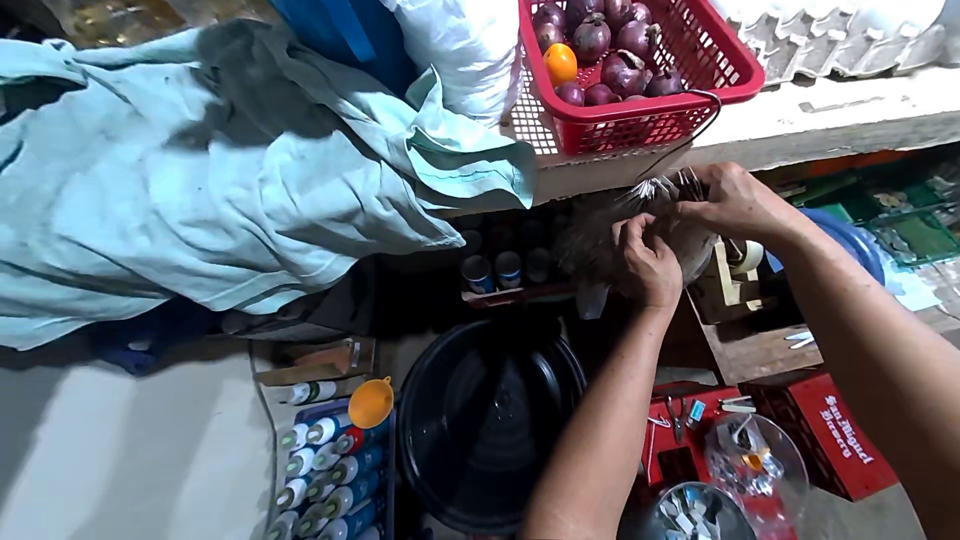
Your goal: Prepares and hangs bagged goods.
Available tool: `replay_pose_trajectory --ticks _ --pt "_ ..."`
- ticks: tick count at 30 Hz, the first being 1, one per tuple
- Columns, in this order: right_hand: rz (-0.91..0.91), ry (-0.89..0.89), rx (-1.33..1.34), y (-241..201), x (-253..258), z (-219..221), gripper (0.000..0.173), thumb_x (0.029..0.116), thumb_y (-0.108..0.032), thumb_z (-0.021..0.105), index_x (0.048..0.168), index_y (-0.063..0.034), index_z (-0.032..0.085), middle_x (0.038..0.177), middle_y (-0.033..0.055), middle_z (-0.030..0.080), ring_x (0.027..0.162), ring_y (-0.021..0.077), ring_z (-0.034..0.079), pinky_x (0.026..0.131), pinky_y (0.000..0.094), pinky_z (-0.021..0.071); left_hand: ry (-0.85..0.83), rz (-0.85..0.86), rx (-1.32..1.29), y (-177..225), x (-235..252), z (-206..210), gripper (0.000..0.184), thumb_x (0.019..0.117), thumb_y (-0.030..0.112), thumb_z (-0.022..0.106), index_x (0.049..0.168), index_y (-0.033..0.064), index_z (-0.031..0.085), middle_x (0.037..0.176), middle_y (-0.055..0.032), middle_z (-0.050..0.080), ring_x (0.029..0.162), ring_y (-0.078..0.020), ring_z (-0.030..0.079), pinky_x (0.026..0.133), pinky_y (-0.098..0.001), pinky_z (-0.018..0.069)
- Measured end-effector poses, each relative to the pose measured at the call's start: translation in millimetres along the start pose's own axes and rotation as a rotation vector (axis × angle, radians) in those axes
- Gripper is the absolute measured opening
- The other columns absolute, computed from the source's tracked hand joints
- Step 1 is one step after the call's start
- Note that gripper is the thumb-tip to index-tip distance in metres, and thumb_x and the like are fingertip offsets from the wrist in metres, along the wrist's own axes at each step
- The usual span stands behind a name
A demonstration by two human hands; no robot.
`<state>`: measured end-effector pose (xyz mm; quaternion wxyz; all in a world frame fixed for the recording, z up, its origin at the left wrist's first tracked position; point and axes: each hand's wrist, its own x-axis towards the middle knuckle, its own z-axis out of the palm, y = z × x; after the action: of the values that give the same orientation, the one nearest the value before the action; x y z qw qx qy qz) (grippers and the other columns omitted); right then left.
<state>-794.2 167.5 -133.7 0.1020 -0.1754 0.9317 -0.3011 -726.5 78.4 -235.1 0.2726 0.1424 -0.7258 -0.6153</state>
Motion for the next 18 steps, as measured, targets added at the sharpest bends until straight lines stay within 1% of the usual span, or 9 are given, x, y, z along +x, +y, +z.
replay_pose_trajectory --ticks 3,6,8,10,12,13,15,18 --pt "-0.013 -0.001 0.007 0.2 -0.4 0.3 0.015 0.0913 -0.018 0.073 0.102 -0.0067 0.072 0.086 0.0099 0.069 0.080 0.0240 0.067 0.074 0.0548 0.0513 0.028 -0.017 -0.005 0.3 -1.3 -0.5 0.016 0.0941 -0.005 0.061 0.109 0.0003 0.066 0.108 -0.0153 0.064 0.092 -0.0211 0.063 0.080 -0.0328 0.0534" --pt "-0.003 -0.014 0.002 -0.9 -0.3 -0.3 0.017 0.0920 -0.016 0.072 0.106 -0.0058 0.073 0.090 0.0116 0.071 0.084 0.0257 0.068 0.077 0.0560 0.0517 0.044 -0.056 -0.034 -2.6 -1.0 0.2 0.024 0.0938 -0.004 0.062 0.117 0.0007 0.064 0.108 -0.0149 0.065 0.090 -0.0193 0.061 0.078 -0.0311 0.0513" --pt "0.001 -0.013 0.008 -0.3 0.3 0.3 0.016 0.0921 -0.015 0.072 0.105 -0.0056 0.073 0.089 0.0117 0.070 0.083 0.0252 0.068 0.077 0.0557 0.0520 0.055 -0.068 -0.053 -2.1 0.0 0.4 0.026 0.0933 -0.004 0.063 0.119 0.0011 0.064 0.110 -0.0143 0.065 0.090 -0.0182 0.061 0.078 -0.0299 0.0506" --pt "0.008 -0.018 0.006 -0.2 1.0 0.8 0.015 0.0926 -0.016 0.072 0.104 -0.0062 0.072 0.088 0.0108 0.070 0.082 0.0246 0.067 0.076 0.0551 0.0514 0.075 -0.062 -0.054 -1.7 1.6 1.1 0.022 0.0940 -0.002 0.064 0.116 0.0011 0.065 0.107 -0.0137 0.065 0.090 -0.0174 0.061 0.078 -0.0293 0.0512" --pt "0.013 -0.019 0.002 0.4 1.0 0.9 0.016 0.0926 -0.017 0.072 0.105 -0.0072 0.073 0.089 0.0105 0.070 0.082 0.0244 0.067 0.077 0.0554 0.0517 0.109 -0.032 -0.046 -2.2 3.0 2.6 0.014 0.0952 -0.001 0.064 0.108 0.0007 0.067 0.103 -0.0127 0.065 0.087 -0.0161 0.062 0.078 -0.0279 0.0520" --pt "0.012 -0.017 -0.003 0.9 0.9 0.9 0.016 0.0926 -0.017 0.072 0.105 -0.0075 0.073 0.089 0.0105 0.070 0.083 0.0244 0.067 0.076 0.0555 0.0516 0.115 -0.024 -0.041 -2.1 3.2 2.8 0.012 0.0957 0.000 0.064 0.107 0.0006 0.068 0.102 -0.0124 0.065 0.088 -0.0158 0.062 0.078 -0.0275 0.0521" --pt "0.007 -0.016 -0.004 2.1 1.5 1.1 0.017 0.0927 -0.018 0.072 0.105 -0.0070 0.072 0.089 0.0109 0.070 0.083 0.0250 0.067 0.077 0.0557 0.0518 0.108 -0.034 -0.034 -0.8 3.2 2.7 0.011 0.0966 0.000 0.062 0.106 0.0007 0.068 0.101 -0.0120 0.065 0.088 -0.0158 0.062 0.078 -0.0279 0.0523" --pt "-0.005 -0.016 -0.002 2.1 1.6 1.2 0.018 0.0928 -0.017 0.072 0.106 -0.0058 0.072 0.089 0.0114 0.070 0.083 0.0249 0.067 0.077 0.0550 0.0519 0.079 -0.060 -0.043 -0.5 2.4 4.6 0.012 0.0977 0.000 0.059 0.108 0.0002 0.066 0.102 -0.0122 0.065 0.088 -0.0166 0.063 0.079 -0.0302 0.0530"
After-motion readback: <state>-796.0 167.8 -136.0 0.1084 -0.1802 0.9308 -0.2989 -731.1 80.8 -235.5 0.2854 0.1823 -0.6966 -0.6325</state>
